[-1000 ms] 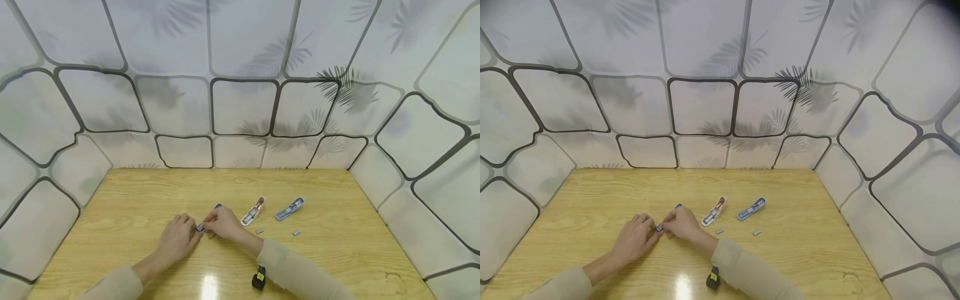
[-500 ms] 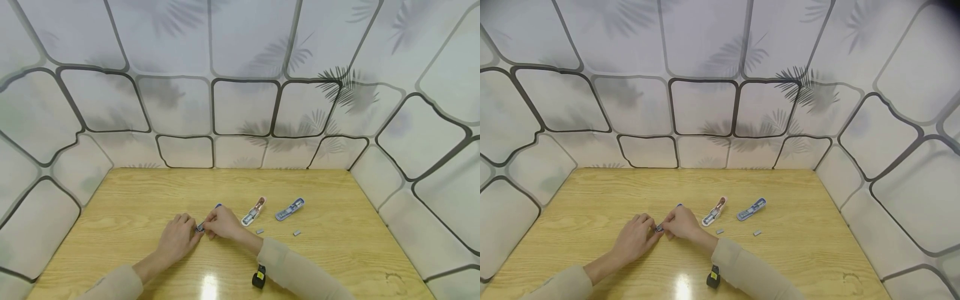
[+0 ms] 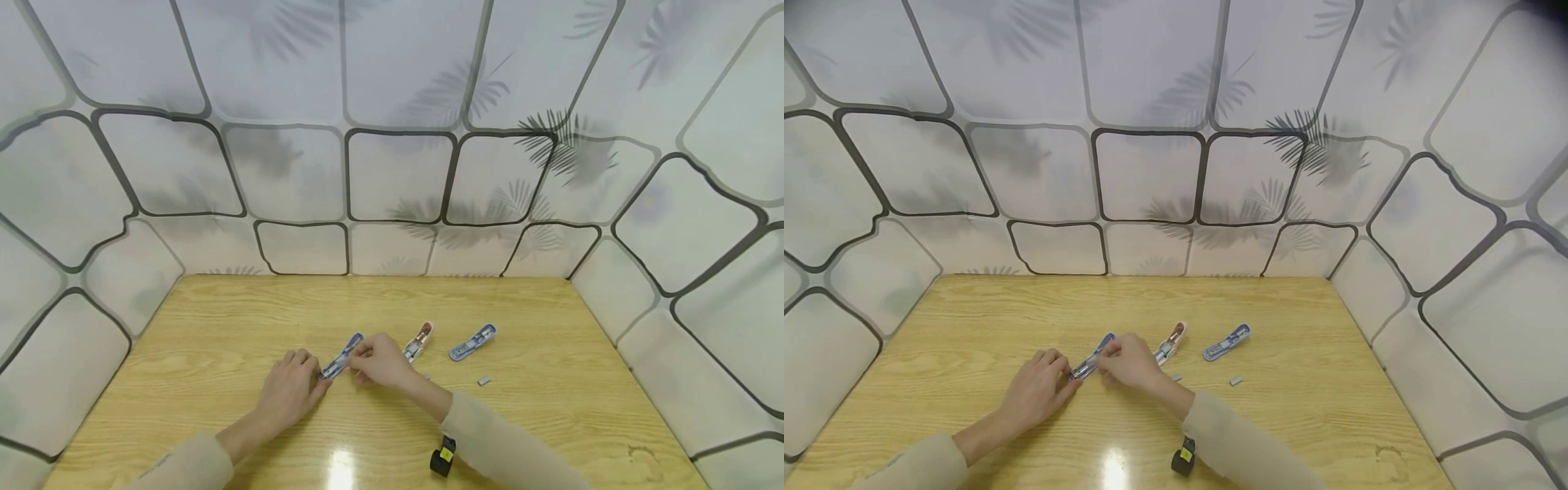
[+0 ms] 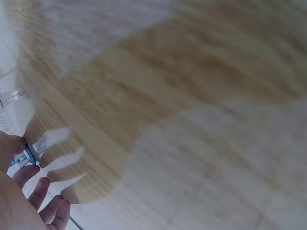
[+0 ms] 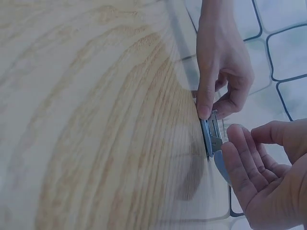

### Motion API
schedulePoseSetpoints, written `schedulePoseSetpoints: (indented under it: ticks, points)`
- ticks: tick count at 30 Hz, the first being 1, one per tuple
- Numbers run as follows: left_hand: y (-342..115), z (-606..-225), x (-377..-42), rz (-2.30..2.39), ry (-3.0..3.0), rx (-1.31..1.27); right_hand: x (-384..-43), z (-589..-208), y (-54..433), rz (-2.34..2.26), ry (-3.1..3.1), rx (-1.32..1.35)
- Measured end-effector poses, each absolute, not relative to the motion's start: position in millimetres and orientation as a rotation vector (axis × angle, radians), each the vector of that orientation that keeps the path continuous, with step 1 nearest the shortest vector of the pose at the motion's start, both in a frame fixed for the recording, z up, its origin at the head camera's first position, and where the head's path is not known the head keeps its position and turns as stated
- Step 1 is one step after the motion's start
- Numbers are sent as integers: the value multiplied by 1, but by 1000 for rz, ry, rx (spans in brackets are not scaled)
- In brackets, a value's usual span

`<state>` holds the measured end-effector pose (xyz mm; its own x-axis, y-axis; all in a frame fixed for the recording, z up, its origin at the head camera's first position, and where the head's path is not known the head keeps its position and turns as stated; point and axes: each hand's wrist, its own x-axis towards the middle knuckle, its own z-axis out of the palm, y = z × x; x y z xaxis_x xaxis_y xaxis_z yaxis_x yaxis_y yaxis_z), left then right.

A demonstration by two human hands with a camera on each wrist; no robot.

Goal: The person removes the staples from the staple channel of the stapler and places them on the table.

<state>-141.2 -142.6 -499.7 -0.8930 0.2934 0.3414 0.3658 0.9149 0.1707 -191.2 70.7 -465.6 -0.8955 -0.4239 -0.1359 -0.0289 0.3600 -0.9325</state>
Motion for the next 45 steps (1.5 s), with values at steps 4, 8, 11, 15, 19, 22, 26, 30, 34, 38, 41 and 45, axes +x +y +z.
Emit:
schedulePoseSetpoints:
  ticks: [4, 8, 11, 15, 19, 22, 26, 30, 34, 38, 41, 45]
  points:
    - [-142, -499, -141, -342, -2772, -476, -186, -465, 76, -1549, 2262, -420]
    - [-142, -500, -141, -348, -2776, -470, -180, -467, 79, -1528, 2253, -445]
    - [-142, -500, -141, -352, -2774, -472, -173, -470, 79, -1526, 2232, -425]
    - [-142, -500, -141, -347, -2767, -474, -166, -476, 76, -1525, 2200, -367]
    - [-143, -500, -142, -341, -2762, -475, -162, -482, 72, -1521, 2168, -307]
    - [-143, -501, -142, -341, -2761, -478, -162, -486, 71, -1510, 2156, -274]
    - [-142, -501, -142, -346, -2763, -476, -162, -489, 70, -1491, 2153, -253]
    - [-141, -501, -142, -349, -2755, -474, -163, -490, 70, -1479, 2150, -239]
    - [-141, -501, -141, -345, -2741, -478, -163, -490, 70, -1476, 2148, -234]
    - [-142, -500, -142, -366, -2763, -478, -163, -489, 72, -1495, 2122, -218]
    - [-143, -499, -144, -399, -2797, -473, -163, -487, 74, -1490, 2122, -214]
    - [-145, -498, -147, -456, -2844, -453, -164, -481, 85, -1453, 2178, -286]
